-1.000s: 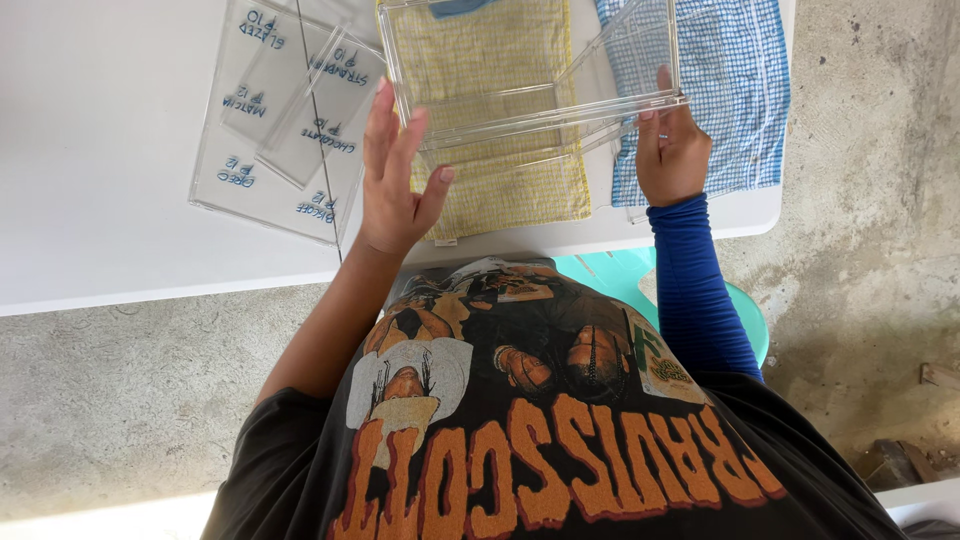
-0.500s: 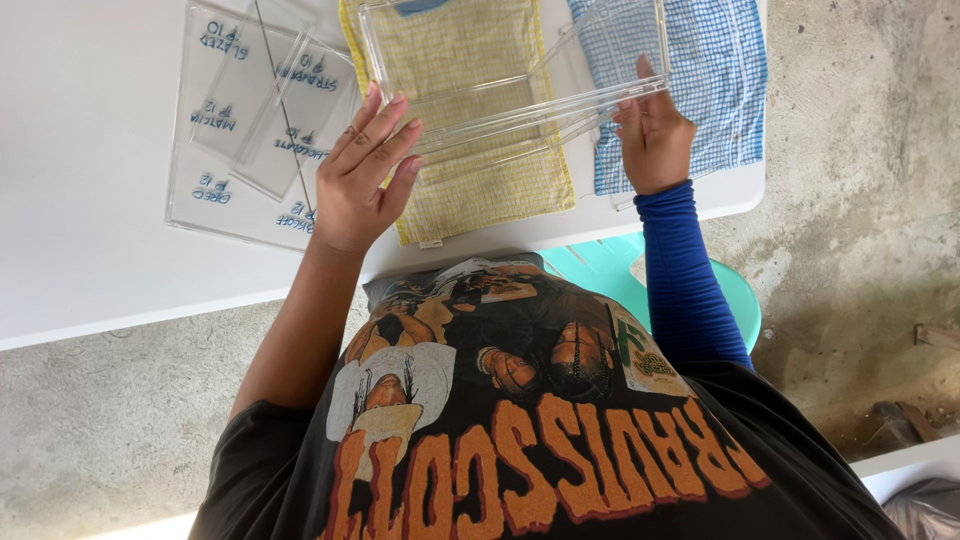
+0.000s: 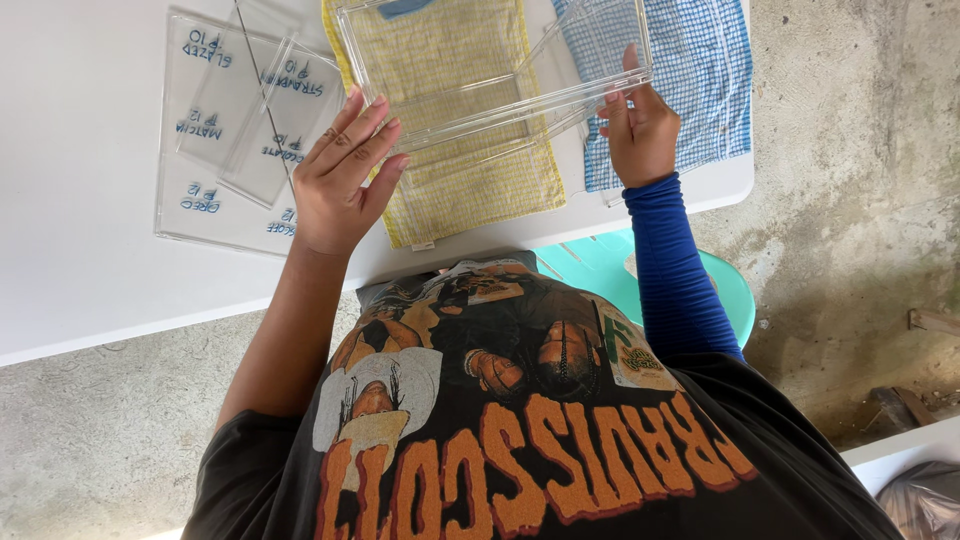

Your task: The person assembles clear plastic storage containers by hand on a white table. They pick up individual pieces, align edges, and snap them together to form rectangular boxes, then stack the completed units.

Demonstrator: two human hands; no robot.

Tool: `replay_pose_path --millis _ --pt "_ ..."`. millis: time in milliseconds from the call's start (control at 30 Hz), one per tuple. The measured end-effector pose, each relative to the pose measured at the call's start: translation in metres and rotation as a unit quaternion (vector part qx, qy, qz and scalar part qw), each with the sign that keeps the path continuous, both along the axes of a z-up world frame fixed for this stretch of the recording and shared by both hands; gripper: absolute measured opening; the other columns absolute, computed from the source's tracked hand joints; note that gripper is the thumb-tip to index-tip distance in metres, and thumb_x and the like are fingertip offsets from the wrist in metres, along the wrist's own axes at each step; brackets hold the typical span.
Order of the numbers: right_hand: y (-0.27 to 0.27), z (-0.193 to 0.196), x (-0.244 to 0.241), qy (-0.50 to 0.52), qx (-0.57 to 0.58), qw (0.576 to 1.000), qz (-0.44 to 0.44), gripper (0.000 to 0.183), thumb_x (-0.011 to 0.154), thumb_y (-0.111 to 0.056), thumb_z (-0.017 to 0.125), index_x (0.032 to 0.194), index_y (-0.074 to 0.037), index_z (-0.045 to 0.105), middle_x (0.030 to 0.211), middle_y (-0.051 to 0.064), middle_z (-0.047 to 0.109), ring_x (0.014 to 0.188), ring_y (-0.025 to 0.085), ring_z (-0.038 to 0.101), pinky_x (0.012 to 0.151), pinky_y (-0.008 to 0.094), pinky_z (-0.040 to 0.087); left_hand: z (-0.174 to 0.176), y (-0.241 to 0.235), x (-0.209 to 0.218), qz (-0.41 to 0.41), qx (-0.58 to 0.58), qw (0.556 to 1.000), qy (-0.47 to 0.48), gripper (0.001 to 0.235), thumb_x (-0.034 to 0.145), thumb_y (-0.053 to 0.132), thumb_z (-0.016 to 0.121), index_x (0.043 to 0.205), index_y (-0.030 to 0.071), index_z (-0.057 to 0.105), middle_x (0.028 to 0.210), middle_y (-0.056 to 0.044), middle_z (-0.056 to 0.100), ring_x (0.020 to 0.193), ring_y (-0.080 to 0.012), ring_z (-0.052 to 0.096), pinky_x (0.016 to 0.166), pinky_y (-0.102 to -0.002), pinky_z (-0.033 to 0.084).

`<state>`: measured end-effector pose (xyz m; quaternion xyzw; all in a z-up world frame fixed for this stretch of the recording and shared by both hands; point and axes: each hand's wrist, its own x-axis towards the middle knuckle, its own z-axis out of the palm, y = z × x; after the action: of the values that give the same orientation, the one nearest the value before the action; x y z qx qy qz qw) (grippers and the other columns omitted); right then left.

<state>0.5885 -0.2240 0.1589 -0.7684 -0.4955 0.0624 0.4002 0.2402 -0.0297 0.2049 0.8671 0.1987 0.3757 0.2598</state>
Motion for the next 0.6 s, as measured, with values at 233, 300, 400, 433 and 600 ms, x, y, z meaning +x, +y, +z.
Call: replay_pose_path --millis 233,300,400,433,600 --pt "0.003 0.005 0.003 0.031 -0.015 0.999 -0.003 0.043 0.114 -0.018 0.060 0.151 0.003 0.051 0.093 0.011 0.077 0.079 0.013 0.076 0.065 0.026 0.065 0.004 0.006 -0.001 -0.021 -0.077 0.996 -0.034 0.044 0.092 0.012 0.091 0.130 0.003 0.072 0.152 -0.016 0.055 0.137 -0.0282 0.062 0.112 -0.036 0.058" --pt "0.004 0.003 0.005 0.012 -0.010 1.000 0.001 0.044 0.115 -0.019 0.061 0.151 0.003 0.051 0.100 0.012 0.078 0.084 0.014 0.078 0.066 0.026 0.065 0.005 0.007 -0.003 -0.028 -0.043 0.998 -0.033 0.048 0.089 0.014 0.093 0.131 0.003 0.072 0.153 -0.014 0.054 0.138 -0.0295 0.059 0.114 -0.039 0.055" --pt "0.005 0.000 0.010 0.036 -0.016 0.999 -0.002 0.045 0.115 -0.019 0.062 0.152 0.004 0.051 0.098 0.012 0.078 0.082 0.014 0.077 0.065 0.027 0.065 0.006 0.011 -0.002 -0.027 -0.025 0.999 -0.029 0.047 0.089 0.012 0.094 0.130 0.006 0.073 0.153 -0.011 0.055 0.140 -0.0281 0.059 0.116 -0.040 0.054" --pt "0.007 -0.002 0.011 0.032 -0.011 0.999 0.003 0.042 0.114 -0.019 0.061 0.149 0.003 0.052 0.108 0.015 0.074 0.082 0.014 0.077 0.063 0.027 0.065 0.006 0.011 -0.001 -0.023 -0.024 0.999 -0.027 0.046 0.089 0.011 0.094 0.130 0.007 0.074 0.153 -0.009 0.056 0.140 -0.0271 0.059 0.116 -0.039 0.055" --pt "0.007 -0.006 0.014 0.033 -0.012 0.999 0.007 0.044 0.119 -0.019 0.061 0.156 0.002 0.049 0.128 0.015 0.074 0.087 0.014 0.079 0.066 0.026 0.067 0.006 0.013 -0.001 -0.017 -0.028 0.999 -0.029 0.043 0.089 0.011 0.093 0.128 0.009 0.075 0.151 -0.007 0.058 0.138 -0.0255 0.060 0.113 -0.038 0.056"
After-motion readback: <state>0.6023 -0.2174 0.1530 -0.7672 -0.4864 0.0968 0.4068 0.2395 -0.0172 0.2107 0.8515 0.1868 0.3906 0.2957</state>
